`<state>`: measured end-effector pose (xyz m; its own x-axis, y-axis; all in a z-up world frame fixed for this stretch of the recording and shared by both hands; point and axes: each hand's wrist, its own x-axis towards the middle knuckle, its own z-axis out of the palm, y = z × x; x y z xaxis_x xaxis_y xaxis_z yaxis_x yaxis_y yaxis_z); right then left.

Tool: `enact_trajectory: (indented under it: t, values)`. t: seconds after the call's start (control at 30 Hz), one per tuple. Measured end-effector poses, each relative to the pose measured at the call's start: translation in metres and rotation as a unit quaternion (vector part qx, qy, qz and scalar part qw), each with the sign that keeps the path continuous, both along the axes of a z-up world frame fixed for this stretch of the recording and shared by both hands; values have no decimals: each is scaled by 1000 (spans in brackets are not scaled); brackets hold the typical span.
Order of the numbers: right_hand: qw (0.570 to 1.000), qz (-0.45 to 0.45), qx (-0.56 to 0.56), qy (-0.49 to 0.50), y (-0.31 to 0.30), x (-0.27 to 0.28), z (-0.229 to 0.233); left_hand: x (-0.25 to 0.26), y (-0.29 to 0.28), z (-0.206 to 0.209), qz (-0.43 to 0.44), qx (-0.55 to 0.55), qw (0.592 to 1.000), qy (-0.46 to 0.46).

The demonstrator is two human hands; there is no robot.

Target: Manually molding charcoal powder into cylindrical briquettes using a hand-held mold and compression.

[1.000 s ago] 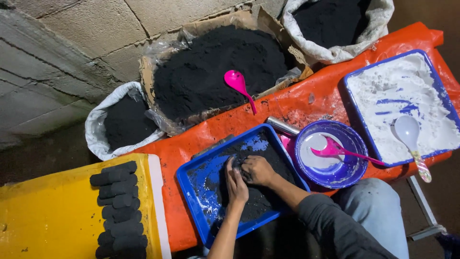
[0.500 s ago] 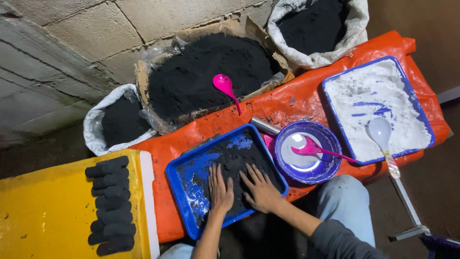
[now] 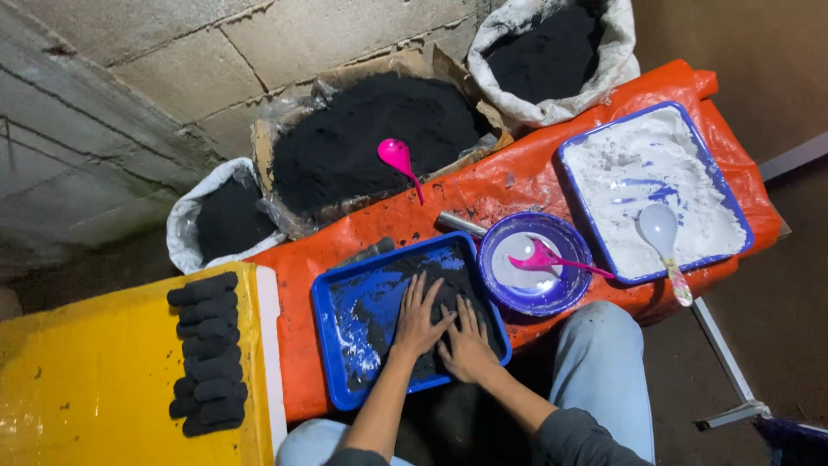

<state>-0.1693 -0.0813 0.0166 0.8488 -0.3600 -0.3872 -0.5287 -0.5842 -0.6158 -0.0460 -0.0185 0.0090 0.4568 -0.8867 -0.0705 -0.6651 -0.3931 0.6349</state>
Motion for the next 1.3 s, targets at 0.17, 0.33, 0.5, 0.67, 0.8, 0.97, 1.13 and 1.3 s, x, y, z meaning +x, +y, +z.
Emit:
enact_trajectory:
  t: [0.17, 0.33, 0.5, 0.67, 0.8, 0.97, 1.13, 1.3]
  values:
    - [992, -74, 42, -94, -17, -7, -8, 0, -4, -17, -26, -18, 996, -88]
    - [970, -174, 44, -162, -29, -15, 1, -1, -2, -17, -114, 17, 977, -180]
    - [953, -235, 60, -183, -28, -16, -15, -10, 4, -16, -123, 111, 975, -145]
    - [948, -251, 56, -188, -23, -11, -8, -8, 3, -59, -82, 65, 986, -130]
    - [941, -263, 62, -205, -24, -7, -1, -1, -2, -87, -41, -102, 969, -223]
    - [946, -231, 16, -226, -18, -4, 3, 9, -12, -116, 3, -153, 959, -239]
    - [988, -73, -76, -117, -5, -3, 3, 14, 8, -89, 26, -100, 974, -204]
    - [997, 1, -73, 3, -10, 31, 35, 12, 35, -14, 102, -78, 990, -52]
